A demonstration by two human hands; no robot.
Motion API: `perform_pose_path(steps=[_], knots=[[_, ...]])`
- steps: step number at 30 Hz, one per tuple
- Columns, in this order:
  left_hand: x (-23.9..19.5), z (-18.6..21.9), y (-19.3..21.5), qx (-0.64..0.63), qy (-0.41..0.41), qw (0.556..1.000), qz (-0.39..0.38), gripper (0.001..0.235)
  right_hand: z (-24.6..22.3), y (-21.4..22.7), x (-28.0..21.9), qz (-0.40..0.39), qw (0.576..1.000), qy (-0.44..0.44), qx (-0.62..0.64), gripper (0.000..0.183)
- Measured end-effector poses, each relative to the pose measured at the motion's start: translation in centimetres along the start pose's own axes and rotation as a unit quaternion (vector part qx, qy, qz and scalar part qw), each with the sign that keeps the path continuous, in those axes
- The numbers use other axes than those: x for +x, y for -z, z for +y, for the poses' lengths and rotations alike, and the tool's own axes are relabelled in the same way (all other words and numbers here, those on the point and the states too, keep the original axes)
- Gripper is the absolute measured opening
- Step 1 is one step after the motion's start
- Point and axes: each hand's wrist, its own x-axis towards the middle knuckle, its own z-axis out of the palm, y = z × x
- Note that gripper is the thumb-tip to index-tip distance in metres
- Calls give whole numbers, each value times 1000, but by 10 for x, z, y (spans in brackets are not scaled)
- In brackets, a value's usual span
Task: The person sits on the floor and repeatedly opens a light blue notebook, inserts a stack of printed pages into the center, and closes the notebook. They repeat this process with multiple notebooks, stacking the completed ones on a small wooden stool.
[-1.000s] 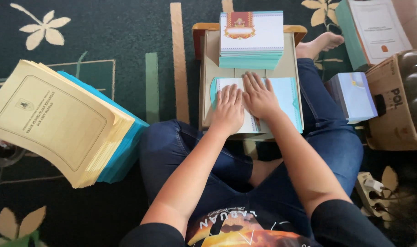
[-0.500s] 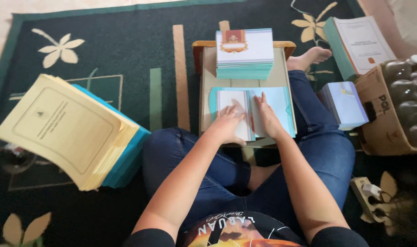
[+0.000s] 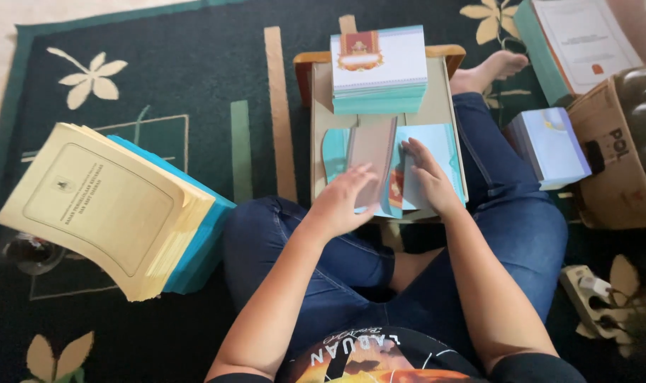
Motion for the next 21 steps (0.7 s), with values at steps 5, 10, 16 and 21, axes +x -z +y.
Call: perform_pose_path(steps=[5, 10, 16, 21], knots=[[-4, -27, -54, 144, -3, 987, -68, 97, -14, -1, 4, 22, 999, -29, 39, 67], [-2, -16, -34, 124, 1, 991, -59, 71, -40, -15, 0, 15, 968, -129, -216, 51], [-7, -29, -48, 179, 15, 979, -95, 77, -31, -31, -3, -74, 823, -28, -562, 45], [-17, -52, -73, 190, -65, 977, 73, 50, -22, -10, -8, 94, 981, -41, -162, 57]])
